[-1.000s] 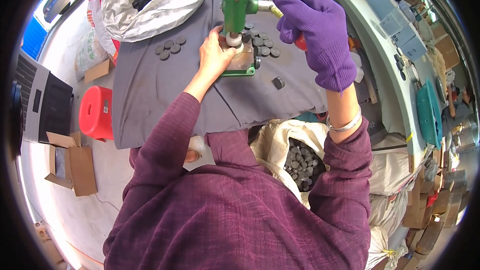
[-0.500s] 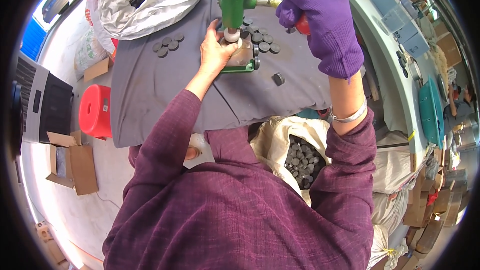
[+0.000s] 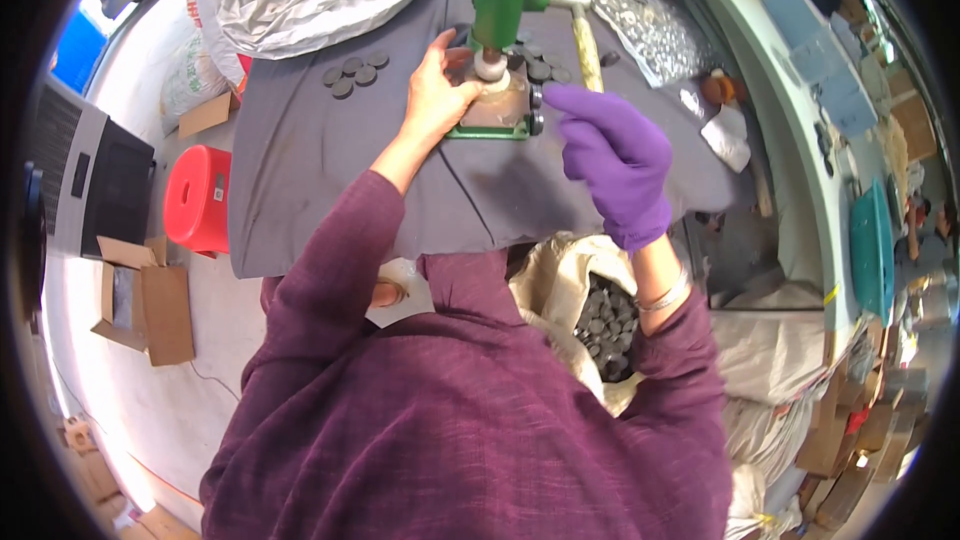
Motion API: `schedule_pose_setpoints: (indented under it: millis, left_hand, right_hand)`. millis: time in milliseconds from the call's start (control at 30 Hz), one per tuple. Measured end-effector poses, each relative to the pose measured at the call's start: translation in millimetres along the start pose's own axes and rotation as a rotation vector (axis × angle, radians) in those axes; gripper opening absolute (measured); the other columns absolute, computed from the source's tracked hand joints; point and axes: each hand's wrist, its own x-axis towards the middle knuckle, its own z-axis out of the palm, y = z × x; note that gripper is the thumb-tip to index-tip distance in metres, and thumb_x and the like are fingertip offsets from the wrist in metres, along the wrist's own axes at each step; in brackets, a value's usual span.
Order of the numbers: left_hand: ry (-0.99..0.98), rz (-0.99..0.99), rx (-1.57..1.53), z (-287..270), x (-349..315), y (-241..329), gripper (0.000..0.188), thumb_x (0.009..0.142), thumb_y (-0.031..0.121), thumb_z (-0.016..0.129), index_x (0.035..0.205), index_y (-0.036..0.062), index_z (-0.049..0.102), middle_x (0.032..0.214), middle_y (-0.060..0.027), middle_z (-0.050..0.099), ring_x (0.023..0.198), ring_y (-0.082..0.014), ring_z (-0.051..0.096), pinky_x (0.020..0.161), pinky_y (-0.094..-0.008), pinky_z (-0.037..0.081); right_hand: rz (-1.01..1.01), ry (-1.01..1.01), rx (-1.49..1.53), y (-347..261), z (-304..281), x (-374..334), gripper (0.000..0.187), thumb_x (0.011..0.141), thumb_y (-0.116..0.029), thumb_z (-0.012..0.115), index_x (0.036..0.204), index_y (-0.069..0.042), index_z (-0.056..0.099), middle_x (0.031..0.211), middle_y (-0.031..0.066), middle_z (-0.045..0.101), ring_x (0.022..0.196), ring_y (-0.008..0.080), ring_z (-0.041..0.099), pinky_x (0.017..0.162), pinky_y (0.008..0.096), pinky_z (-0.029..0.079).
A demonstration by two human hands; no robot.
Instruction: The person assembles small circular plastic or rubber parts using a manual press machine.
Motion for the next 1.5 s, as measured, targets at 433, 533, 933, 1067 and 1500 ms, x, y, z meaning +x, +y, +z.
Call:
schedule_pose_setpoints:
  millis: [433, 533, 933, 1067, 1500]
  left_hand:
    - [0.042, 0.259, 1.336, -90.6, -19.3, -52.0, 0.02, 0.078, 0.013, 0.064, 0.094, 0.002, 0.063, 0.097, -0.0117, 0.062, 0.098, -0.0303, 0.055, 0.083, -0.0478, 0.041]
    - [-0.12, 0.25, 1.154, -93.5, -23.8, -38.8, 0.02, 0.077, 0.011, 0.066, 0.094, 0.0037, 0.063, 0.097, -0.0126, 0.063, 0.096, -0.0311, 0.056, 0.082, -0.0445, 0.045]
    - [0.02, 0.259, 0.395, -38.2, -20.0, -6.3, 0.047, 0.069, 0.007, 0.071, 0.113, 0.0063, 0.054, 0.094, -0.0127, 0.066, 0.093, -0.0304, 0.06, 0.083, -0.0415, 0.049]
    - [-0.057, 0.214, 0.447, -17.7, -14.7, 7.6, 0.059, 0.069, 0.008, 0.072, 0.123, 0.0051, 0.048, 0.101, -0.0138, 0.065, 0.098, -0.0305, 0.059, 0.086, -0.041, 0.048]
    - [0.085, 0.043, 0.304, 15.1, -7.4, 3.3, 0.068, 0.067, 0.012, 0.076, 0.127, 0.0011, 0.044, 0.103, -0.0124, 0.067, 0.102, -0.0293, 0.06, 0.091, -0.04, 0.047]
  right_hand:
    - [0.789, -0.044, 0.51, -24.1, -24.1, 55.1, 0.024, 0.089, -0.011, 0.061, 0.112, -0.004, 0.067, 0.072, -0.0011, 0.06, 0.052, 0.0028, 0.049, 0.046, 0.0184, 0.038]
    - [0.692, -0.015, 0.509, -14.1, -42.0, 94.1, 0.03, 0.091, -0.016, 0.055, 0.114, 0.001, 0.064, 0.065, -0.0013, 0.053, 0.054, 0.0057, 0.047, 0.053, 0.0217, 0.04]
    - [0.11, -0.244, 1.498, 53.7, -46.7, 147.5, 0.022, 0.09, -0.01, 0.053, 0.103, 0.004, 0.065, 0.059, 0.0009, 0.051, 0.049, 0.0102, 0.051, 0.047, 0.0239, 0.042]
    - [0.74, 0.15, 0.633, 0.6, -51.4, 149.2, 0.023, 0.089, -0.01, 0.054, 0.104, 0.004, 0.065, 0.061, 0.0016, 0.053, 0.049, 0.0096, 0.051, 0.048, 0.0234, 0.043]
    - [0.714, 0.125, 0.57, -13.8, -34.2, 94.9, 0.03, 0.092, -0.013, 0.053, 0.115, 0.005, 0.062, 0.055, -0.0029, 0.044, 0.048, 0.006, 0.041, 0.058, 0.0247, 0.043]
